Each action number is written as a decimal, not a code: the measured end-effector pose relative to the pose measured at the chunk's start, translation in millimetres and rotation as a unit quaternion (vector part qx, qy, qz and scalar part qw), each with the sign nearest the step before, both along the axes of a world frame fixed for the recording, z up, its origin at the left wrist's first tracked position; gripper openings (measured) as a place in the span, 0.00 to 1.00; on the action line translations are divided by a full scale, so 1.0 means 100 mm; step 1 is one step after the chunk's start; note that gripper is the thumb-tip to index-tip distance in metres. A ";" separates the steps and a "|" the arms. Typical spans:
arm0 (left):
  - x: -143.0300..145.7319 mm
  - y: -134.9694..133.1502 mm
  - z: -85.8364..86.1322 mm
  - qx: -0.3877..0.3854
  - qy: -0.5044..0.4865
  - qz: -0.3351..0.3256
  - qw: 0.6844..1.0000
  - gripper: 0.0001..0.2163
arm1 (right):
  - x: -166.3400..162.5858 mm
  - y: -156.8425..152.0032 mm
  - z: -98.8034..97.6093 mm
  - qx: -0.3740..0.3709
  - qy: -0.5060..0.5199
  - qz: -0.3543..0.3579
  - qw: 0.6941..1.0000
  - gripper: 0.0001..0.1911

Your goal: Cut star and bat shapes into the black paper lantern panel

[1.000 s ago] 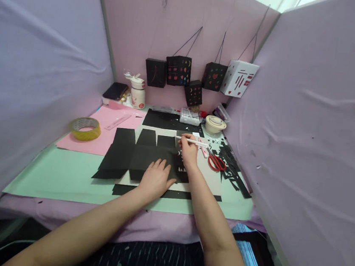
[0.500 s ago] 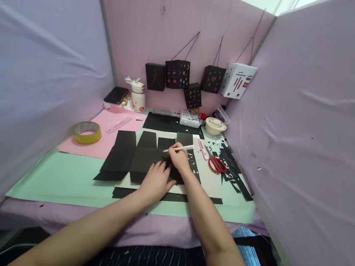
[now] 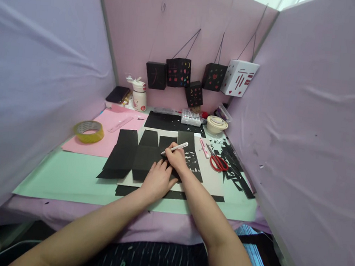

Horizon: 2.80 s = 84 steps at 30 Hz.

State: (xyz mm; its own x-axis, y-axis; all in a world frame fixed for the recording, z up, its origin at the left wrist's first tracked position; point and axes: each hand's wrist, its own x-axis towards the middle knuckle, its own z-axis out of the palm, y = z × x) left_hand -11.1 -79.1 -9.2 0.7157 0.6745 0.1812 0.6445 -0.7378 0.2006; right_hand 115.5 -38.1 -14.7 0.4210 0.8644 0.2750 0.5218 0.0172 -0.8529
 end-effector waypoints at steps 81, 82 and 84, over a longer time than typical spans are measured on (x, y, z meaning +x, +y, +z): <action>-0.01 -0.02 0.05 -0.005 0.000 0.001 1.000 0.21 | 0.03 -0.02 0.02 0.014 0.016 0.043 0.999 0.06; -0.01 -0.01 0.05 -0.006 0.000 0.001 1.000 0.21 | 0.03 -0.02 0.01 0.012 0.017 0.044 0.999 0.06; -0.01 -0.01 0.04 -0.004 0.000 0.001 1.000 0.22 | 0.04 -0.01 0.00 0.009 0.017 0.047 0.999 0.06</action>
State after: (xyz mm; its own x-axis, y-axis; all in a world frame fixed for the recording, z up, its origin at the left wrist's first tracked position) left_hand -12.3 -80.4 -4.8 0.7146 0.6769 0.1763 0.6453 -0.7353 0.2071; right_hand 119.0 -39.2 -14.4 0.3467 0.8957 0.2784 0.4882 0.0811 -0.8689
